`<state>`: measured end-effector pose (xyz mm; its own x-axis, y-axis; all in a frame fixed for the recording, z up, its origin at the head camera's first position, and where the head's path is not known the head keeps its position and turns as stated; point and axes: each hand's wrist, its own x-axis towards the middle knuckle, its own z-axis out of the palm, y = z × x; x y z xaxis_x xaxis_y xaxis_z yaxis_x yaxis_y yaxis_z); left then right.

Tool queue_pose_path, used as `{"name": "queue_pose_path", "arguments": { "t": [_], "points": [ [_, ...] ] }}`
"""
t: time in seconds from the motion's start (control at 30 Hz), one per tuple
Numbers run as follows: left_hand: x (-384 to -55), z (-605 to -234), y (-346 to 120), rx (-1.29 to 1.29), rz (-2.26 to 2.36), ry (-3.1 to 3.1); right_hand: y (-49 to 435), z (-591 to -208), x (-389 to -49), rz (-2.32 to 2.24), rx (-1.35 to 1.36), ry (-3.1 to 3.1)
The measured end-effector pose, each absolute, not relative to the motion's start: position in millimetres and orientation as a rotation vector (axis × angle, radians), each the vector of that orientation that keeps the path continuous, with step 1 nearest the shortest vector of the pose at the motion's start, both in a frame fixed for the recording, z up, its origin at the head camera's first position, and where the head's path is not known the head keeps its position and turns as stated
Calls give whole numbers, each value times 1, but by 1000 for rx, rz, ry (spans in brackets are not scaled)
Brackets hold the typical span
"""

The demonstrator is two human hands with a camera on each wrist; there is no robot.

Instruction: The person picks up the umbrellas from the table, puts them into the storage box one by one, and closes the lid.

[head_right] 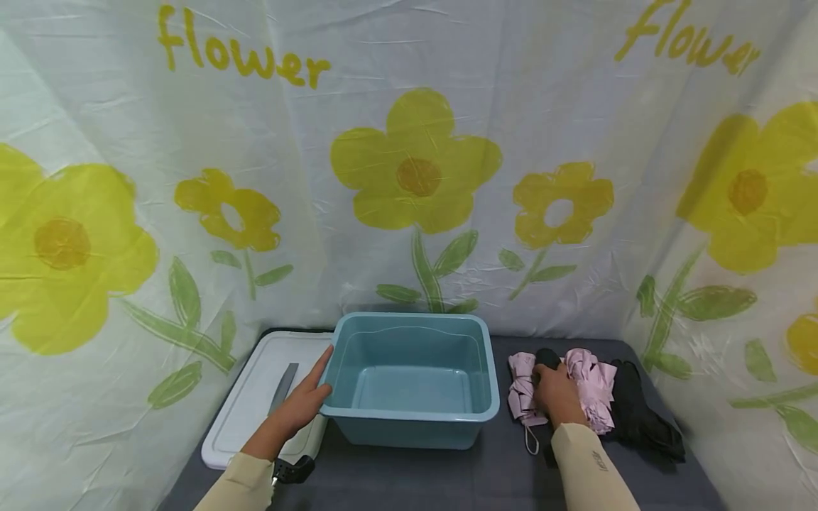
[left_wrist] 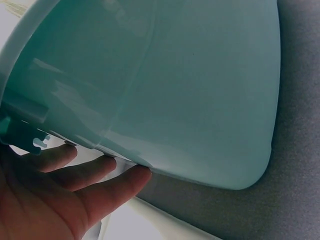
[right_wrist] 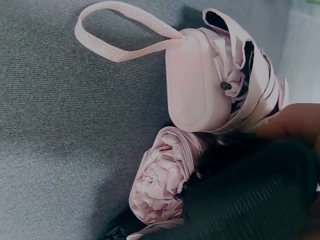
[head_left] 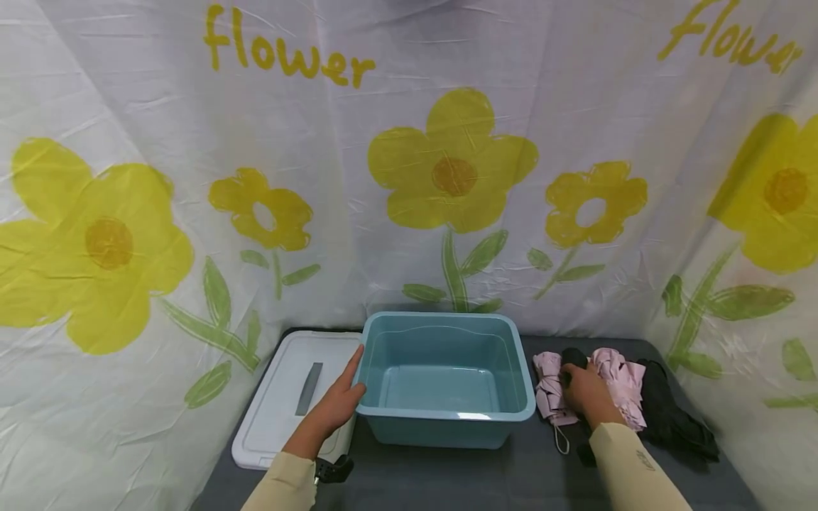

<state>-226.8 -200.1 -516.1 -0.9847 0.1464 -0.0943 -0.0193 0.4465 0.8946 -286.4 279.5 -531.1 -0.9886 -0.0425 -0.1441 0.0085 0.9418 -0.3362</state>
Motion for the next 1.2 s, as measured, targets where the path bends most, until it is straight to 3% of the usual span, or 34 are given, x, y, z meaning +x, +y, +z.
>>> {"name": "queue_pose_path", "arguments": {
  "t": [0.33,1.2],
  "points": [
    [-227,-514,-198,109,1568,2535,280,-524,-281,-572,-59,2987],
    [-229,-517,-200,100,1575,2521,243,-460,-270,-689,-188,3108]
  ]
}}
